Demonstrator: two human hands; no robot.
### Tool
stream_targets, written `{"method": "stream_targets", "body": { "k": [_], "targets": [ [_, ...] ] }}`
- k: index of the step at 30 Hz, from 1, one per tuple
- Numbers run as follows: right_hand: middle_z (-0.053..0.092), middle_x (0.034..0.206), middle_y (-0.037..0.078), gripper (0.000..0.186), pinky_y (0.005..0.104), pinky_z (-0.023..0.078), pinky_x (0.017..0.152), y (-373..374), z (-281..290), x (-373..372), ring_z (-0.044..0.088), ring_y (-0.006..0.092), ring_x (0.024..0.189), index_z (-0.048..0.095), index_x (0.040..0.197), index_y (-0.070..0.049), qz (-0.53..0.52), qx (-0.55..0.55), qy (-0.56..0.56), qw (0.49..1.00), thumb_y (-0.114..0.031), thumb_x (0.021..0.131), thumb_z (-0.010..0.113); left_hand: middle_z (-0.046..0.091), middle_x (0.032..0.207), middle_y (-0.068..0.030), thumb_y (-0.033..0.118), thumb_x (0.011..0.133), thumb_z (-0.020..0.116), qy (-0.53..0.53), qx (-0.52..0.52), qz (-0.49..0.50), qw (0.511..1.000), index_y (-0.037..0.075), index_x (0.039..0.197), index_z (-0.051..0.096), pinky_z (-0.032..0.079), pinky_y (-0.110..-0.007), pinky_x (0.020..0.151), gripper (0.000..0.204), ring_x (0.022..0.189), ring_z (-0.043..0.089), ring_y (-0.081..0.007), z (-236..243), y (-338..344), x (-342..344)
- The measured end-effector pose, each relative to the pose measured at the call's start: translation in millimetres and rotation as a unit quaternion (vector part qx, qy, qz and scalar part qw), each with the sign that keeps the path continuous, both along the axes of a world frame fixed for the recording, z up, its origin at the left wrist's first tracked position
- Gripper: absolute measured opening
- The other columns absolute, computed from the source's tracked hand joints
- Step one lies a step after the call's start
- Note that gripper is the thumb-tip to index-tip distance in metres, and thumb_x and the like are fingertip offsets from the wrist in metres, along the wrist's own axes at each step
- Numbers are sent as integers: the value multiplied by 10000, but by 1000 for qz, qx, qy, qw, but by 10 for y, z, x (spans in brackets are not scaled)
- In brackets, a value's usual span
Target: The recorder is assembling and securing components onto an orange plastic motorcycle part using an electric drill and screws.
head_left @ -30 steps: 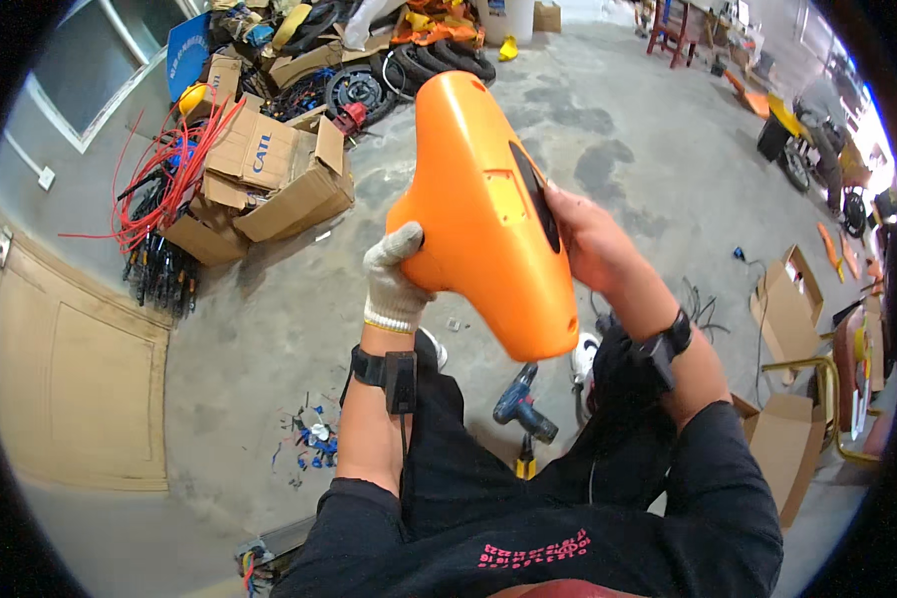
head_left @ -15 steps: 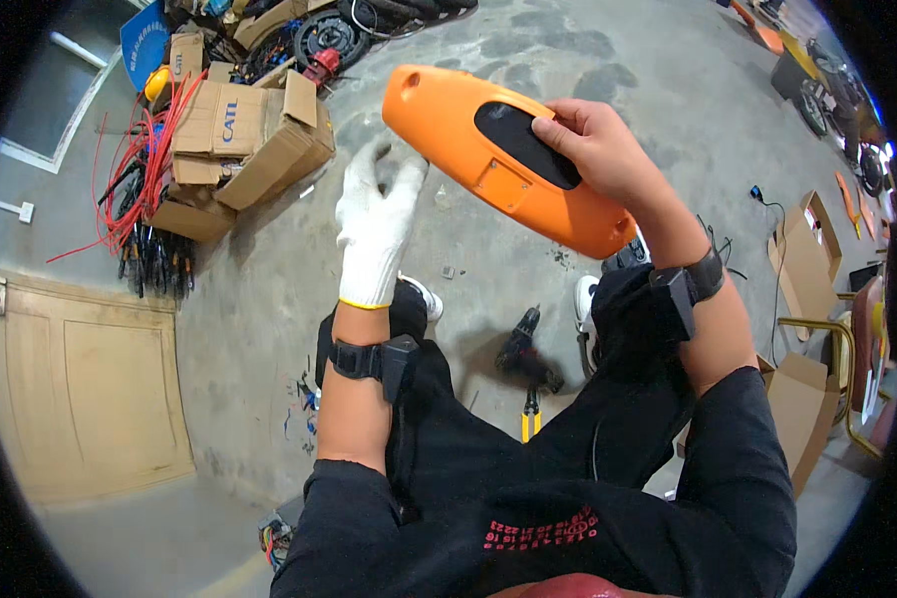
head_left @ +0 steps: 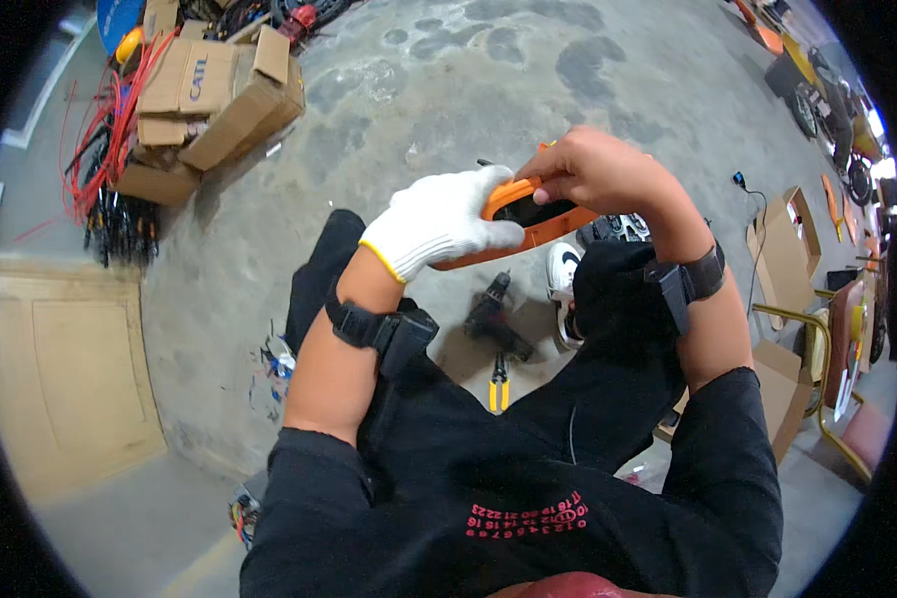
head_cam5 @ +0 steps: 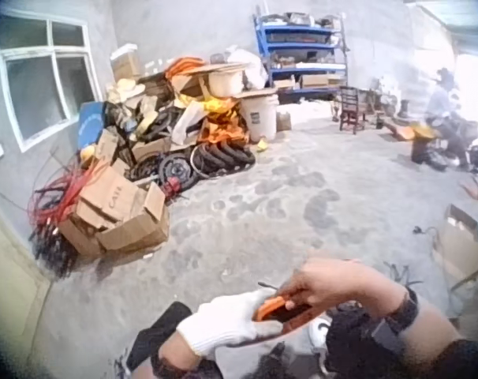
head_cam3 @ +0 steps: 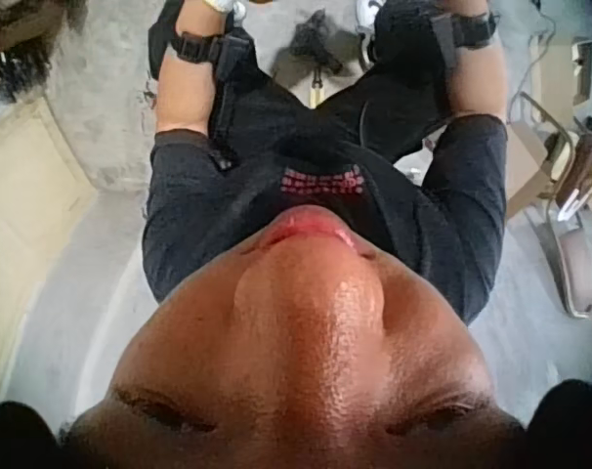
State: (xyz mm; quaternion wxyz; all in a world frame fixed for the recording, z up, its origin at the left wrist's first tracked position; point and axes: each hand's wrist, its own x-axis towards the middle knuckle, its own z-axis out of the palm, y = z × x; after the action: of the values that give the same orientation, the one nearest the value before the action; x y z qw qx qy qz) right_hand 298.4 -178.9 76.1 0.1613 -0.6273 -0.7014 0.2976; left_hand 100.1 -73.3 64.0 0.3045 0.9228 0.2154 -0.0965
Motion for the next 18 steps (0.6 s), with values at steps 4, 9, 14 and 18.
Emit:
{"method": "stream_targets", "body": {
  "k": [4, 9, 14, 18],
  "targets": [
    [674, 819, 186, 186, 436, 470, 692, -100, 59, -101, 622, 371, 768, 697, 997, -31, 14, -35, -2, 999, -86, 820, 709, 671, 1114, -221, 529, 786, 683, 26, -84, -7, 996, 92, 1346, 526, 504, -399, 876, 727, 1014, 655, -371, -95, -131, 71],
    [705, 891, 173, 246, 413, 494, 717, -157, -12, -72, 664, 330, 828, 647, 1050, -27, -15, -15, 15, 1000, -95, 827, 724, 691, 990, -197, 454, 797, 691, -62, -160, 4, 985, 30, 1230, 591, 501, -372, 824, 614, 879, 670, -305, -232, -138, 105],
    [717, 941, 168, 318, 390, 516, 748, -191, -31, -34, 685, 300, 849, 621, 1073, -16, -18, -23, 41, 999, -138, 813, 758, 684, 871, -84, 350, 814, 690, -56, -215, -3, 975, 10, 1077, 658, 489, -330, 746, 431, 788, 618, -171, -263, -121, 74],
    [711, 956, 125, 270, 364, 528, 805, -150, 13, 16, 677, 250, 909, 652, 1032, -31, -67, 23, 12, 997, -126, 806, 765, 683, 928, -61, 305, 848, 673, -142, -254, 3, 957, 18, 1121, 651, 480, -305, 779, 397, 833, 600, -130, -201, -106, 82]
  ]
}}
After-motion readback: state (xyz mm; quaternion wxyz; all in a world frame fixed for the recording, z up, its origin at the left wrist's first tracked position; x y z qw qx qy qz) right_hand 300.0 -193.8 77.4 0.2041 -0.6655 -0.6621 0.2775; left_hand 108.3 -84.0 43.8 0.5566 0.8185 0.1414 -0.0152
